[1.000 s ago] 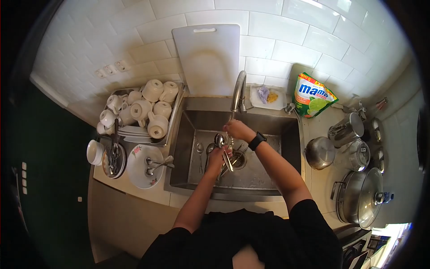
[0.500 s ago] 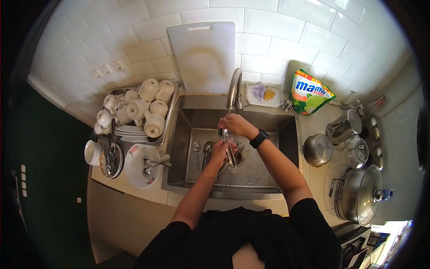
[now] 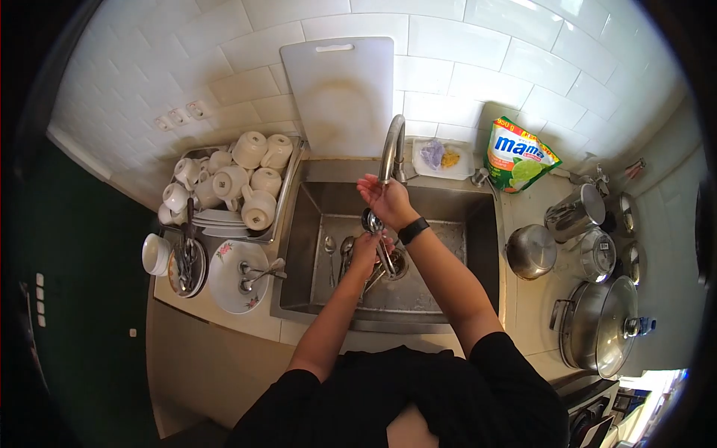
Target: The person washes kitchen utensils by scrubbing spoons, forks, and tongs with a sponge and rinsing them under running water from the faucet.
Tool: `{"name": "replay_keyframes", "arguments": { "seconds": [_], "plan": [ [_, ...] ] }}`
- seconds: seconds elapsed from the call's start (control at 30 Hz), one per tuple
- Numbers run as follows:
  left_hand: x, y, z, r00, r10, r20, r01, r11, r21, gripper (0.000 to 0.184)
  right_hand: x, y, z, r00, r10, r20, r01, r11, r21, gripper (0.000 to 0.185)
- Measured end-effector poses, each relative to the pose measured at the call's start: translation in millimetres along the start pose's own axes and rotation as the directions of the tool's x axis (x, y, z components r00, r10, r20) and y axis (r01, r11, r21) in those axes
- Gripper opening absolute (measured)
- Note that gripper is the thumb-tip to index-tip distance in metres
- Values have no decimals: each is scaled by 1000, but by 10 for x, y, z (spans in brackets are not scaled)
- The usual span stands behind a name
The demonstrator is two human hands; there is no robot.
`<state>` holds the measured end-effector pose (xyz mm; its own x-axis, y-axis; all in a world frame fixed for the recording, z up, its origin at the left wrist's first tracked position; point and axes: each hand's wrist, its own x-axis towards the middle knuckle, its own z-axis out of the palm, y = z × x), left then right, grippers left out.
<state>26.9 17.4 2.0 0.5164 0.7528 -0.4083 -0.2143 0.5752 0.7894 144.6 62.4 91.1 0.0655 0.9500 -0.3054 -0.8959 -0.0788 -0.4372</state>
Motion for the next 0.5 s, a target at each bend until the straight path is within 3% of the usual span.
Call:
{"name": "replay_keyframes", "arguments": {
  "seconds": [0.07,0.17,0.2,0.23,0.27,0.37,0.47,0.5],
  "plan": [
    [-55,38,36,1000,10,-27,-10,1000,7,23,-74,14,53,1000,-3,-1,3,1000,-30,31],
    [-109,114,75,999,-11,-38,10,999,-35,24,-182,30,-94,986,89,143,-12,886,-464,29],
    [-66,82,54,999,-12,-36,11,999,-31,24,-208,-12,-119,974,59,218,127,655,-745,28],
    [-5,36,24,999,-14,-35,13,1000,-27,24,-235,-59,-149,953,61,295,260,328,-908,27],
    [32,-19,8,999,-17,-32,17,1000,-21,25,-259,-91,-173,927,93,363,368,-43,-929,26],
    [-31,-27,111,1000,3,-5,-2,1000,30,23,-356,-175,-45,924,-73,374,300,-466,-832,23],
    [-70,-17,166,1000,-14,20,12,995,103,22,-445,-247,-52,896,48,442,440,-240,-865,24],
    [-78,6,187,1000,-15,8,14,995,96,21,-476,-262,-77,898,-37,439,420,-233,-877,24]
  ]
}}
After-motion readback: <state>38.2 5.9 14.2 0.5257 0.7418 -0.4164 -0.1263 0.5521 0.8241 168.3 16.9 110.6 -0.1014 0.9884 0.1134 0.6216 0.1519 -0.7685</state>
